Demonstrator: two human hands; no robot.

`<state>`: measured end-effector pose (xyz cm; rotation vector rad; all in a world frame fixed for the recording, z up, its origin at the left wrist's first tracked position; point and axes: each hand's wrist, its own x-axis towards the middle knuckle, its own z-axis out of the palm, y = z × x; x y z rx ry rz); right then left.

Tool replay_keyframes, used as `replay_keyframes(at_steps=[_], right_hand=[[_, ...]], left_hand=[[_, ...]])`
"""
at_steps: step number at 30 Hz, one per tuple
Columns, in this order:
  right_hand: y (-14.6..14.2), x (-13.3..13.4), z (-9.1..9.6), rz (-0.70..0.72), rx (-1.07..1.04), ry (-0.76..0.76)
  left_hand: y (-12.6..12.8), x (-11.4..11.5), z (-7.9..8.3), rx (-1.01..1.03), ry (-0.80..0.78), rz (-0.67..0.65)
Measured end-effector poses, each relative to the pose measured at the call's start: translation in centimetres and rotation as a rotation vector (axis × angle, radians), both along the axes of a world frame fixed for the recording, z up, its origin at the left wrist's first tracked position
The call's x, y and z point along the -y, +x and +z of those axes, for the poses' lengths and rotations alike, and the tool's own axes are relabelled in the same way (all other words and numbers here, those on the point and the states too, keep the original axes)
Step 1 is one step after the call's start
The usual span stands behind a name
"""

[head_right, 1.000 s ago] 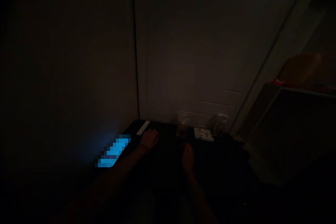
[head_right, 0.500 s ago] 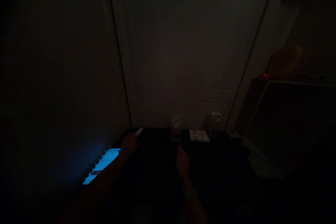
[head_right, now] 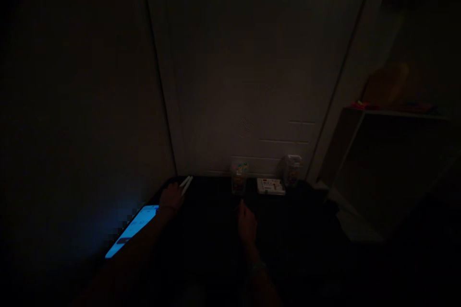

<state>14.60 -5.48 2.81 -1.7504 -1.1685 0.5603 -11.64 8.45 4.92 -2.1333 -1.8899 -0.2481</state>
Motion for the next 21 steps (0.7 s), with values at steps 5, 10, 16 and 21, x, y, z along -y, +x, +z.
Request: replay_keyframes(at_steps=[5, 10, 16, 21], right_hand=[[0.0, -0.1, 0.0, -0.001, 0.0, -0.009], [-0.1, 0.0, -0.1, 0.017, 0.07, -0.003], [-0.1, 0.1, -0.2, 0.061, 0.178, 0.057], [0.0, 0.1, -0.7, 0.08, 0.136, 0.076]], left_hand=[[0.7, -0.3, -0.2, -0.012, -0.046, -0.053], [1.6, 0.5, -0.1, -0.038, -0.105, -0.066], [3.5, 3.2, 0.9, 0.219, -0.001, 0.015], [4.7, 7.6, -0.6, 0.706, 0.048, -0.037]])
